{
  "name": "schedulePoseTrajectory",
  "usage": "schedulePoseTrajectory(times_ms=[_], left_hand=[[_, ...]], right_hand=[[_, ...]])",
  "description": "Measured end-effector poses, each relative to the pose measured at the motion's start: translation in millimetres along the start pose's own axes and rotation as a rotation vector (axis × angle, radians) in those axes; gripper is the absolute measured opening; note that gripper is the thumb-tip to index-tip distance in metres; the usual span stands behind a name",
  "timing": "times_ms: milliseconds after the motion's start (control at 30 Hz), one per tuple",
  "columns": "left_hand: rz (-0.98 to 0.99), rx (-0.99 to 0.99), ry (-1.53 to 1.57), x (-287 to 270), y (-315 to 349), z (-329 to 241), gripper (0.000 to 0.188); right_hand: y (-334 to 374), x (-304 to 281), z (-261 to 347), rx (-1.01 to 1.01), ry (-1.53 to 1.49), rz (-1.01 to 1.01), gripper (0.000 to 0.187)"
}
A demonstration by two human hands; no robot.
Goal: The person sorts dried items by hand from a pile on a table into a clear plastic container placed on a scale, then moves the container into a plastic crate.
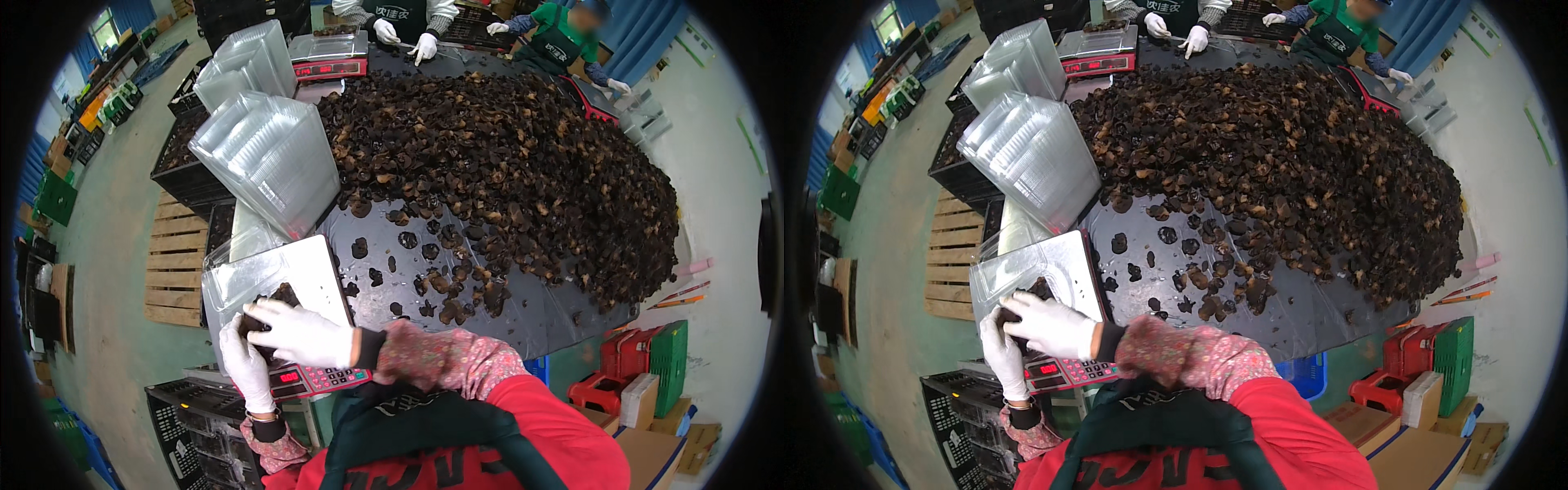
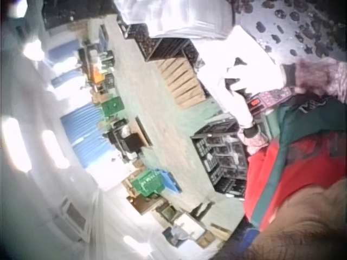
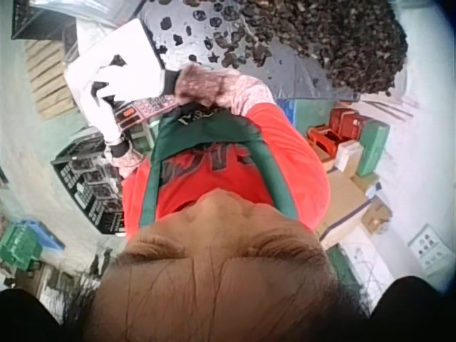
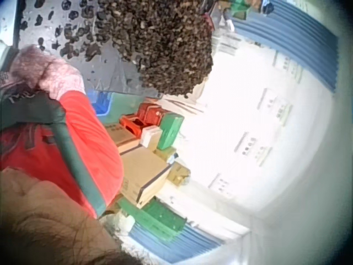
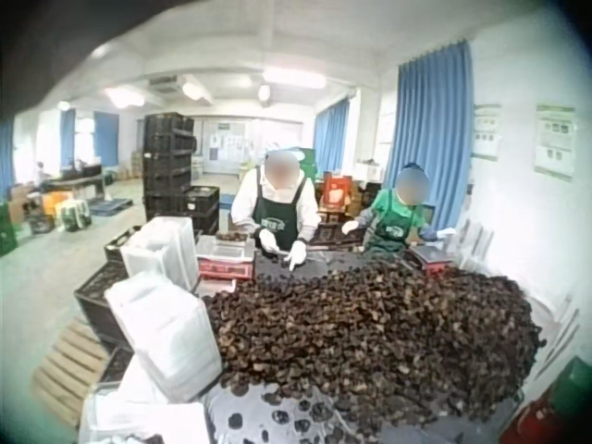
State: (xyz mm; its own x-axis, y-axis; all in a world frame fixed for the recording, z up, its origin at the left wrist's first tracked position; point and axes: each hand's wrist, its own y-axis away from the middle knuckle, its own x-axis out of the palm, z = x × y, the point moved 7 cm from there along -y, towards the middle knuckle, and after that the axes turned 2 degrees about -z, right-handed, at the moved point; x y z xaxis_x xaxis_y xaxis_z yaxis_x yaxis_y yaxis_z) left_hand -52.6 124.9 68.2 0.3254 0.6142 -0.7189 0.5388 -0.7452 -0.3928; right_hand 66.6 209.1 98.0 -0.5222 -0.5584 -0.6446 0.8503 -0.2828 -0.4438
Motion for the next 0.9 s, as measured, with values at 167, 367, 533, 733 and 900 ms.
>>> schedulePoseTrajectory(times_ms=[167,367,533,733,900], left_hand=[[-0.173,0.047,-0.177,-20,-2,-22,0.038],[0.226,0.175,0.436,62,16,-152,0.018],[0.402,0.085,0.162,194,35,-171,0.042],[0.413,0.055,-0.164,258,43,-126,0.015],[0.454,0.090,0.162,216,48,-150,0.015]], right_hand=[[60,-90,-83,0.235,0.046,-0.286,0.030],[176,-121,-223,0.581,0.629,-0.146,0.023],[152,-114,-232,0.504,0.225,-0.344,0.015],[89,-47,-231,0.452,0.220,0.128,0.034],[100,-73,-219,0.332,-0.033,-0.290,0.018]])
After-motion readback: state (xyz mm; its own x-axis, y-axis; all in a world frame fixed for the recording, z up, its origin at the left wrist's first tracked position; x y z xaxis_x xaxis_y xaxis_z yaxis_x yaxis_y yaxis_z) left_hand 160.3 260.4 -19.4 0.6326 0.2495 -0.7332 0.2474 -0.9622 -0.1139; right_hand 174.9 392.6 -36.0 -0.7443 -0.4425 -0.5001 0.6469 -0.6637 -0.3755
